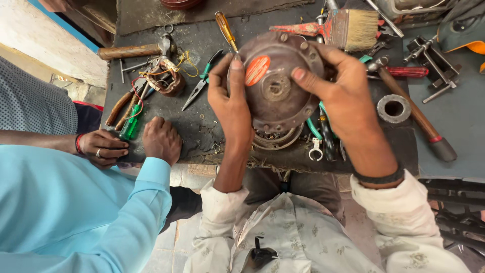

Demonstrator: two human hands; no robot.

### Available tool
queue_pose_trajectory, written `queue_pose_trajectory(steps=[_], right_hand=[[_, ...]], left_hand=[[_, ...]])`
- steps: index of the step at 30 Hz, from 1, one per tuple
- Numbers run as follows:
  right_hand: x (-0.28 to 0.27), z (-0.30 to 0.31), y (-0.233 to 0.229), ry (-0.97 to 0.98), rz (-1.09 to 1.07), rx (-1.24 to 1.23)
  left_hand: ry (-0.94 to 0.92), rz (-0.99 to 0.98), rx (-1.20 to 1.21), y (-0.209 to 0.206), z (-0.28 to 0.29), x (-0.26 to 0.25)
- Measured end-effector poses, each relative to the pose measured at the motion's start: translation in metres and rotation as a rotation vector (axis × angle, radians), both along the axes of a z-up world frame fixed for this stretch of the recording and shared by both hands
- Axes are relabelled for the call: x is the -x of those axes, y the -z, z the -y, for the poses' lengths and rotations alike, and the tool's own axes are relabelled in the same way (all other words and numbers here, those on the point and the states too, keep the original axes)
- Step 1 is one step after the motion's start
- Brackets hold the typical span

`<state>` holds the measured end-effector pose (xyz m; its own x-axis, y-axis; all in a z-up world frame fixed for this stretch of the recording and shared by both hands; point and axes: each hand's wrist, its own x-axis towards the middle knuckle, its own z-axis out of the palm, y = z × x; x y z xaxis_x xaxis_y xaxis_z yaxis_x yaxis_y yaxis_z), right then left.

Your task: The person uses a hammer and screwdriver to disassemble a motor housing, then uses a caliper to measure the rotor. The person works at a cluttered workbench with various tools and motor parts.

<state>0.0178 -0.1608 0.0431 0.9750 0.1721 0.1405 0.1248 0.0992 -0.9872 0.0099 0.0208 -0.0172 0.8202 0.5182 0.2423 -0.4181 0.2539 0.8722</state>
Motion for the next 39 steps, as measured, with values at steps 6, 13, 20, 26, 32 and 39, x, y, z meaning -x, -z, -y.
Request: queue_pose_trajectory(steps=[6,13,20,26,32,39], right_hand=[[0.012,0.011,-0.035,0.096,0.262,0.089],[0.007,0.033,0.010,0.390,0.914,0.811],[-0.006,0.067,0.075,0.382,0.958,1.213],[-0.015,0.070,0.104,0.378,0.981,1.285],[-0.021,0.070,0.105,0.417,0.941,1.392],[0.012,0.059,0.089,0.304,0.822,1.419]], left_hand=[[0.031,0.214,-0.130,-0.011,0.010,-0.015],[0.237,0.367,-0.303,0.008,-0.005,-0.011],[0.359,0.068,-0.536,0.026,-0.010,0.033],[0.357,-0.119,-1.040,0.030,-0.006,0.046],[0.342,-0.317,-1.290,0.034,-0.005,0.049],[0.275,-0.311,-1.355,0.041,0.000,0.049]])
